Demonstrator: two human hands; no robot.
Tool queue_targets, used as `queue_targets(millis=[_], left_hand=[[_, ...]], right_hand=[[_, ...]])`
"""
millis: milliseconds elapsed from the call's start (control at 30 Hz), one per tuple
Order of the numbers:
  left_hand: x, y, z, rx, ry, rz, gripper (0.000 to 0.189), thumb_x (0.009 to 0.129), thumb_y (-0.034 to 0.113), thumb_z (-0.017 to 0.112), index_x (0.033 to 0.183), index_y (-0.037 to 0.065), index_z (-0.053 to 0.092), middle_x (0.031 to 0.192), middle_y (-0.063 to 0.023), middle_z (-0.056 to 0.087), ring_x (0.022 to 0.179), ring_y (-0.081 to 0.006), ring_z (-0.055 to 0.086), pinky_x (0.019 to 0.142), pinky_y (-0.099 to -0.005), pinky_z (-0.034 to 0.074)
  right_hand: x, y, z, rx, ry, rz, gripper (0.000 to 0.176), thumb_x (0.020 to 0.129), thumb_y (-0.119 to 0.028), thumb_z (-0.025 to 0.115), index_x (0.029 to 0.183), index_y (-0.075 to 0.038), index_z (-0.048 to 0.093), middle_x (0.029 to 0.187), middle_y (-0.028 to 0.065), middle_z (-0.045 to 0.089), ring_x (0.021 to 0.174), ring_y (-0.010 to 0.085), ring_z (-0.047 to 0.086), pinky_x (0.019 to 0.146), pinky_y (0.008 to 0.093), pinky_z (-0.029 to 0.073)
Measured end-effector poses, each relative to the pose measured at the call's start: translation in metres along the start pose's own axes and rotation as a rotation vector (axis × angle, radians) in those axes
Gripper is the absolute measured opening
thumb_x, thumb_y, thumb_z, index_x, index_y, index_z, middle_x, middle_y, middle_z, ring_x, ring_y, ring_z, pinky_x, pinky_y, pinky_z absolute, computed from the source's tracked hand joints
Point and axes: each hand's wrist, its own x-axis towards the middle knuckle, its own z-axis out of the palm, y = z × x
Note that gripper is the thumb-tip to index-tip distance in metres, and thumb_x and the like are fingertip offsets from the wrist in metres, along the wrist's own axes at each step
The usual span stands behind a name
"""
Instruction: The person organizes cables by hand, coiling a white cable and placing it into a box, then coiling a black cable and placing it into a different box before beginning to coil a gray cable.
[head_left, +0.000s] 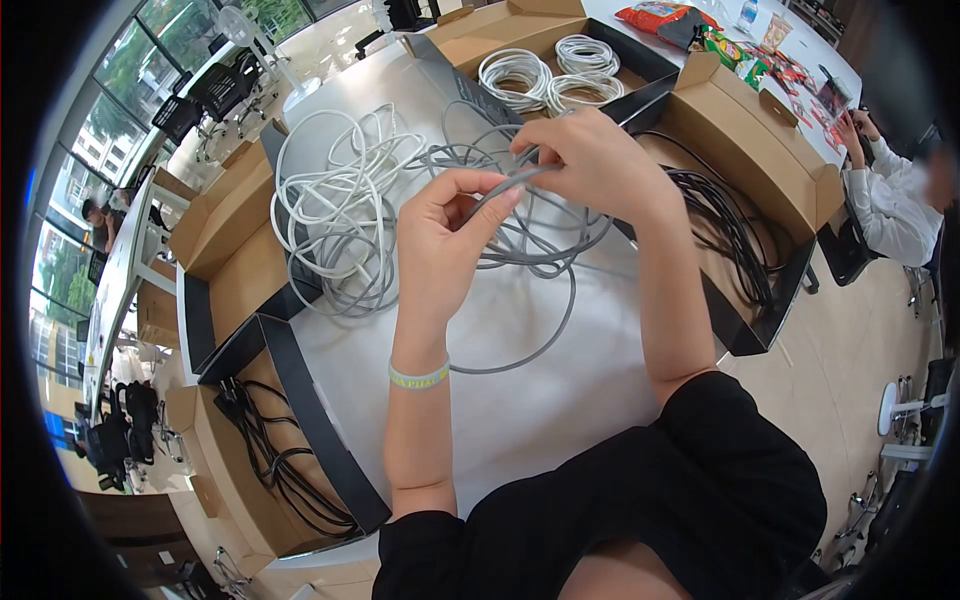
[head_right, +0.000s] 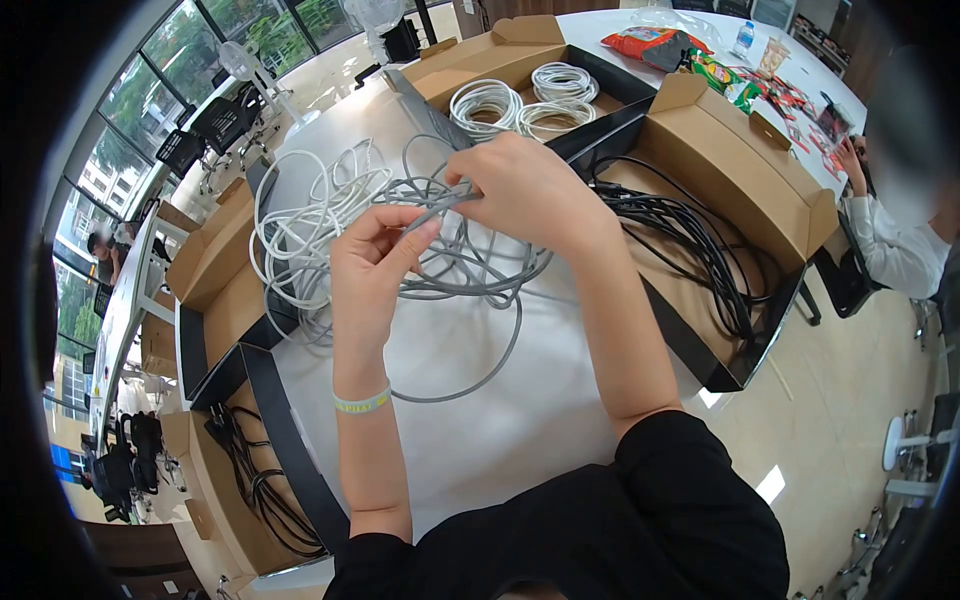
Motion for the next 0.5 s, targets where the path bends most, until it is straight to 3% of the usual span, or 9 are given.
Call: queue_targets(millis=[67,133,267,367,433,500], left_hand=[[-0.001,0.003,0.001,0.01,-0.014,0.004,0.019,0.076,0.008,0.065,0.092,0.001,0.06,0.074,0.0003,0.058,0.06,-0.0016,0.046,0.054,-0.0151,0.037],[0.0,0.006,0.0,0.16,-0.064,0.097,0.034,0.072,0.012,0.069,0.102,0.0,0.057,0.082,-0.0026,0.06,0.067,-0.0069,0.052,0.062,-0.0201,0.043],[-0.005,0.013,0.001,0.36,-0.214,0.245,0.049,0.066,0.016,0.072,0.108,-0.001,0.054,0.091,-0.0073,0.062,0.075,-0.0133,0.056,0.07,-0.0258,0.044],[-0.003,0.001,0.0,0.552,-0.329,0.156,0.054,0.062,0.018,0.074,0.107,-0.003,0.054,0.091,-0.0113,0.063,0.076,-0.0173,0.058,0.075,-0.028,0.043],[0.001,-0.008,0.002,0.649,-0.439,-0.028,0.045,0.067,0.018,0.07,0.104,-0.004,0.055,0.083,-0.012,0.063,0.074,-0.0137,0.058,0.073,-0.0247,0.043],[0.006,-0.013,-0.001,0.569,-0.451,-0.112,0.037,0.071,0.017,0.067,0.099,-0.004,0.056,0.078,-0.0101,0.063,0.072,-0.0121,0.058,0.07,-0.0237,0.042]], right_hand=[[0.001,0.005,0.001,-0.087,0.075,-0.038,0.021,0.064,-0.014,0.066,0.08,-0.002,0.06,0.062,0.0118,0.059,0.063,0.0267,0.058,0.058,0.0323,0.045],[0.002,0.006,-0.004,-0.09,0.161,0.053,0.019,0.064,-0.012,0.066,0.08,-0.002,0.06,0.067,0.0124,0.061,0.066,0.0259,0.06,0.058,0.0322,0.045],[0.001,0.007,-0.01,0.017,0.208,0.109,0.018,0.065,-0.01,0.064,0.08,-0.002,0.061,0.07,0.0122,0.061,0.067,0.0251,0.06,0.059,0.0317,0.046],[-0.001,0.009,-0.009,0.042,0.206,0.108,0.024,0.064,-0.008,0.064,0.087,-0.003,0.062,0.076,0.0127,0.062,0.067,0.0235,0.061,0.059,0.0315,0.046],[-0.002,0.011,-0.008,0.296,0.09,-0.021,0.036,0.063,-0.008,0.063,0.098,-0.005,0.06,0.088,0.0109,0.061,0.076,0.021,0.059,0.059,0.0315,0.046],[-0.005,0.008,-0.013,0.296,0.097,-0.113,0.039,0.063,-0.008,0.064,0.102,-0.005,0.058,0.093,0.0094,0.059,0.081,0.0195,0.057,0.06,0.0298,0.046]])
